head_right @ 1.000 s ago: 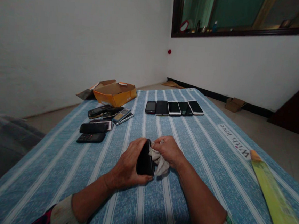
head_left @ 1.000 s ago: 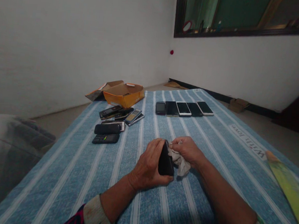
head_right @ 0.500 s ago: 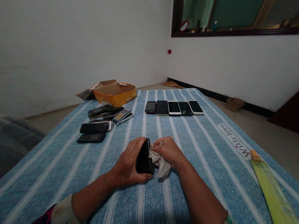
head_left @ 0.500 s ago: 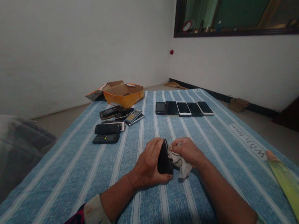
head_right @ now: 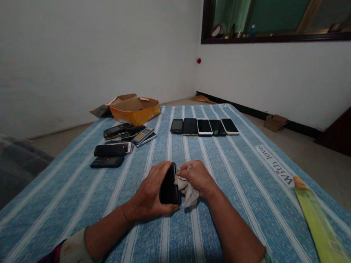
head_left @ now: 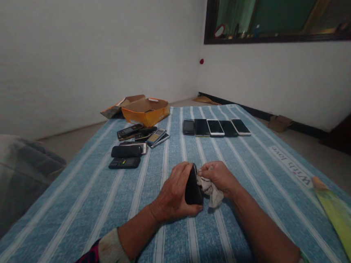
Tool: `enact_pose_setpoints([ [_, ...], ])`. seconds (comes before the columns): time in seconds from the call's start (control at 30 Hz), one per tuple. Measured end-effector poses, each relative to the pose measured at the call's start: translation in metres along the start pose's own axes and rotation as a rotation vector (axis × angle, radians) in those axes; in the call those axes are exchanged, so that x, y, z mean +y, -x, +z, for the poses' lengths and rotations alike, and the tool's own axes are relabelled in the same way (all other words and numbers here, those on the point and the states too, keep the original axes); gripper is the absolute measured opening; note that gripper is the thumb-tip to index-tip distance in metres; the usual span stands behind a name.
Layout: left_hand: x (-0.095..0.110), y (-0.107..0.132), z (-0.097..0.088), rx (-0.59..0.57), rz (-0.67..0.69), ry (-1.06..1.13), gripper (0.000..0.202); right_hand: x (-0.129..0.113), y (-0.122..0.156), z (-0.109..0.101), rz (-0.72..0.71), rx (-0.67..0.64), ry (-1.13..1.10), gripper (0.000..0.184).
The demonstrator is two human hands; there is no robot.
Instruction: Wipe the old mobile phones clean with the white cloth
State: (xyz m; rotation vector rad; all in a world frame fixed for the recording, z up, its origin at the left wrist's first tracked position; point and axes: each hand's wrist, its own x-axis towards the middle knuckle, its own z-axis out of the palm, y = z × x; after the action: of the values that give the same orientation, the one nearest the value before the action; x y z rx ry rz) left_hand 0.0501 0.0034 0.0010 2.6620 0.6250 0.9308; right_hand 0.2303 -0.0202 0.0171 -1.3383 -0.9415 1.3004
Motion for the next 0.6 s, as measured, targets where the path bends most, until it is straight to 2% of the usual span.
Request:
enact_pose_setpoints([
  [0.13,-0.0006,0.0005,0.0003,-0.02,0.005,-0.013,0.109,0.0009,-0.0007,0.0016,-0.036,0.037,-0.029,0.013],
  [0.33,-0.0011,0.0007,-0.0007,-0.01,0.005,-0.027,0.108,-0.0012,0.0013,-0.0015,0.033,-0.044,0.038,0.009],
  [0.5,-0.0002,-0.0003,0.0001,-0.004,0.02,-0.022,0.109,0.0033,-0.0023,0.0009,-0.036,0.035,-0.022,0.014],
  [0.6,0.0006,-0.0012,-0.0006,-0.004,0.032,-0.019,0.108,0.0025,-0.0016,-0.0011,-0.029,0.0,0.008,0.014],
])
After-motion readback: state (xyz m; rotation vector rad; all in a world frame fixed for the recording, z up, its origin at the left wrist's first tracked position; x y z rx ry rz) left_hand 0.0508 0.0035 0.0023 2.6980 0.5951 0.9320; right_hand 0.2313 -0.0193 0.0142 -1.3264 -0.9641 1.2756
